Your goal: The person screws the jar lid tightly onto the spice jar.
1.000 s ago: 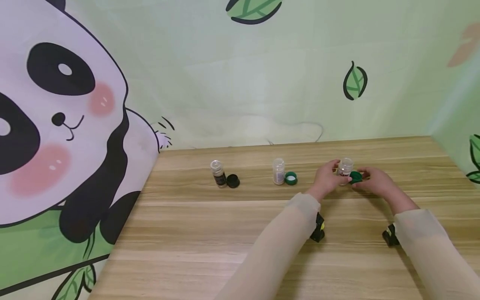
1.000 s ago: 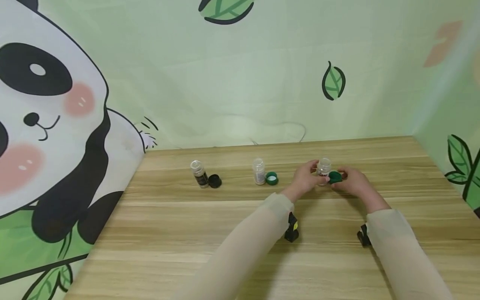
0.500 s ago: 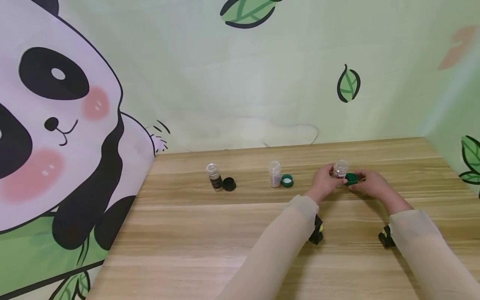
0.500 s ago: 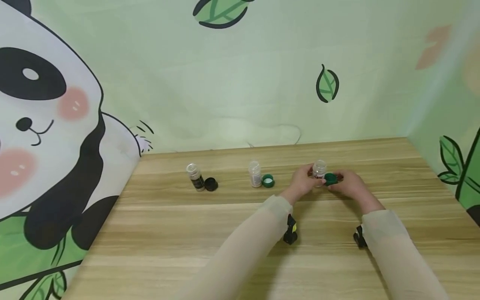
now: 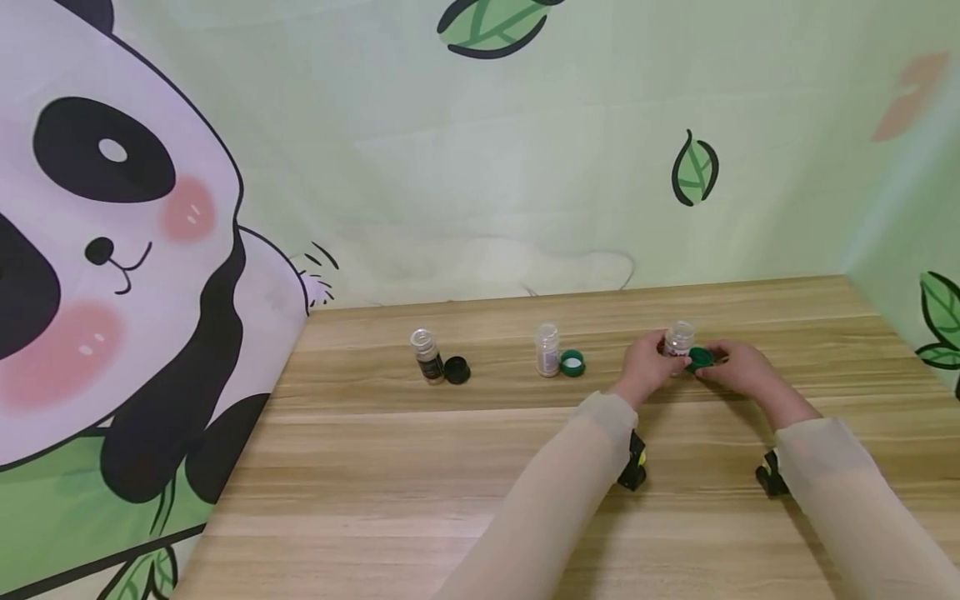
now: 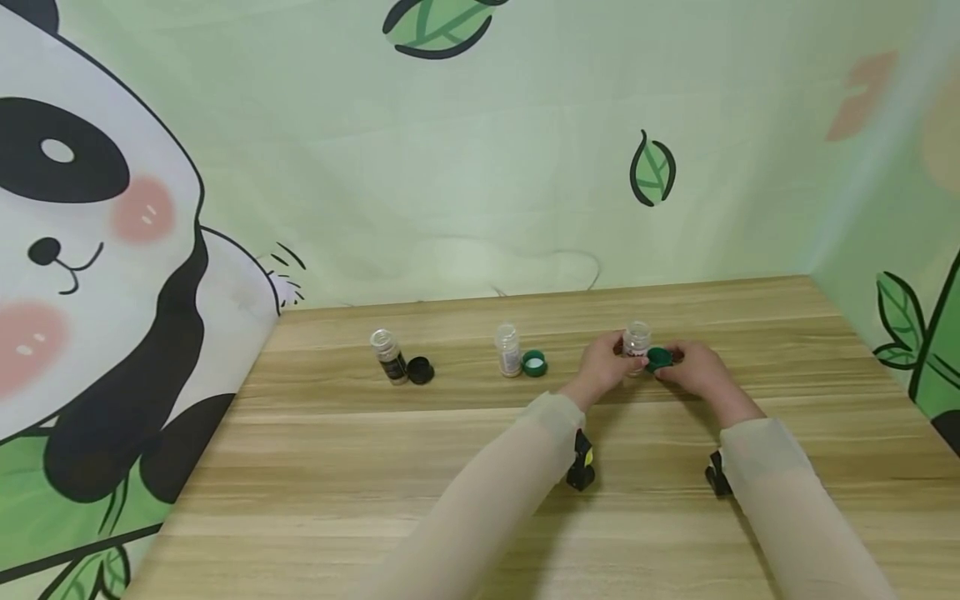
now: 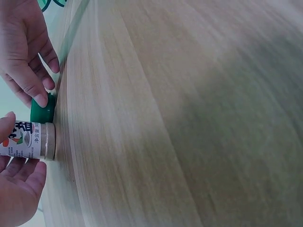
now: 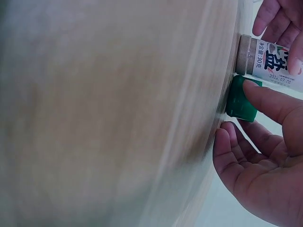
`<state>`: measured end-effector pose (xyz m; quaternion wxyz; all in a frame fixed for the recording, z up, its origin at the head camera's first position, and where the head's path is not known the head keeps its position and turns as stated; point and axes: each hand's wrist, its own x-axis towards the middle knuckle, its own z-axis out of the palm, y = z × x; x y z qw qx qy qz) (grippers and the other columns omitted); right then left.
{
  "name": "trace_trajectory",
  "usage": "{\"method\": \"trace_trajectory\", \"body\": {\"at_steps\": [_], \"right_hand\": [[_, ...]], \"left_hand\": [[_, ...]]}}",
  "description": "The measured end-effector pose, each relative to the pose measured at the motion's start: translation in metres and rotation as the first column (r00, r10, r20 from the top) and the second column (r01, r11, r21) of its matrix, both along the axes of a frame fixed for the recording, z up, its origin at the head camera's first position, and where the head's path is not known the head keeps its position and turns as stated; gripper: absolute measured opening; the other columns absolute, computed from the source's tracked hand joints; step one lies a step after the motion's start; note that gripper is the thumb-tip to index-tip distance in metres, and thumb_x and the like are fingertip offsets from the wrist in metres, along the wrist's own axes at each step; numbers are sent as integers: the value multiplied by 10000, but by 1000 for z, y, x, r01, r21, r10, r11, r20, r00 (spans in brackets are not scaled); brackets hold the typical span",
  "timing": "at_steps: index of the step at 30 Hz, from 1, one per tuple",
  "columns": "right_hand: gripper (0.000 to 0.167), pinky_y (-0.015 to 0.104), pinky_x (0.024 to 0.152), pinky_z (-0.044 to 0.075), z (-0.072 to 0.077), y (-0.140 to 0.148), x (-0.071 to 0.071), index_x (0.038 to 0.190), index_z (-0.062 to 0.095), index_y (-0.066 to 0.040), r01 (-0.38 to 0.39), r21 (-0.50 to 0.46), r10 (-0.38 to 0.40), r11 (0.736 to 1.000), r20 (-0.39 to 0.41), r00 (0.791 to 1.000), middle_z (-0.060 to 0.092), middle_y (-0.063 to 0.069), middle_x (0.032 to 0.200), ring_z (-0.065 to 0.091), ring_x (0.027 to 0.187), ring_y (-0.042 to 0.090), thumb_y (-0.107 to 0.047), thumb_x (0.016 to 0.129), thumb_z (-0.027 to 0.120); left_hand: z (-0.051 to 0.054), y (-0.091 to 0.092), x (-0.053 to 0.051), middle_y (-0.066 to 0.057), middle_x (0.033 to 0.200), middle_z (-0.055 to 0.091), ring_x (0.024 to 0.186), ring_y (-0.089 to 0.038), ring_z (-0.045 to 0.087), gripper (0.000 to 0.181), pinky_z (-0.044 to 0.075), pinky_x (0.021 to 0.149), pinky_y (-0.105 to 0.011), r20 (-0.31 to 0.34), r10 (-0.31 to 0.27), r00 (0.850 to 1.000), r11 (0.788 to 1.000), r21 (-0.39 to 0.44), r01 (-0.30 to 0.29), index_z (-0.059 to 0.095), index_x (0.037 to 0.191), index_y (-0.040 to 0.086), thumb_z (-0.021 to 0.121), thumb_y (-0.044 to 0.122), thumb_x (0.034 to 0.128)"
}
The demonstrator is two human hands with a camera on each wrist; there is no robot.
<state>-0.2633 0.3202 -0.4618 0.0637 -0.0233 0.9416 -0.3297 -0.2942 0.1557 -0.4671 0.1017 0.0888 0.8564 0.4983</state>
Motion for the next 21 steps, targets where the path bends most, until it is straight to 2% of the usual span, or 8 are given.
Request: {"method": "trace_trajectory", "body": {"at_steps": [7,12,21], "right_hand": [[516,630,958,480,1,1,0,1272,494,248,0,-4,0,1000,18,1000,559,460,1248,560,1128,580,-122,952,657],[521,613,953,490,0,3,1,1295,475,252,5,-7,-5,1000,44,999,537,465,1277,551,1141,577,-125,973,635],[556,645,986,459,10,2,3,1331,442,250,14,17,-15,1000,56,998,525,469,1294,531,1168,591,-157,997,621]], "left_hand": [[2,-1,3,-48,1210,766,1065,-106,683,376,509,879,-169,-13,21,1000,1000,-19,-21,717,1238,88,814,165,883],[2,-1,5,-32,1171,783,1038,-89,691,333,497,870,-145,-45,14,999,996,-83,-18,750,1188,102,823,196,877],[6,-1,4,-11,1236,764,1148,-88,686,383,501,970,-162,-37,28,999,992,-120,-33,732,1249,125,812,222,887]]}}
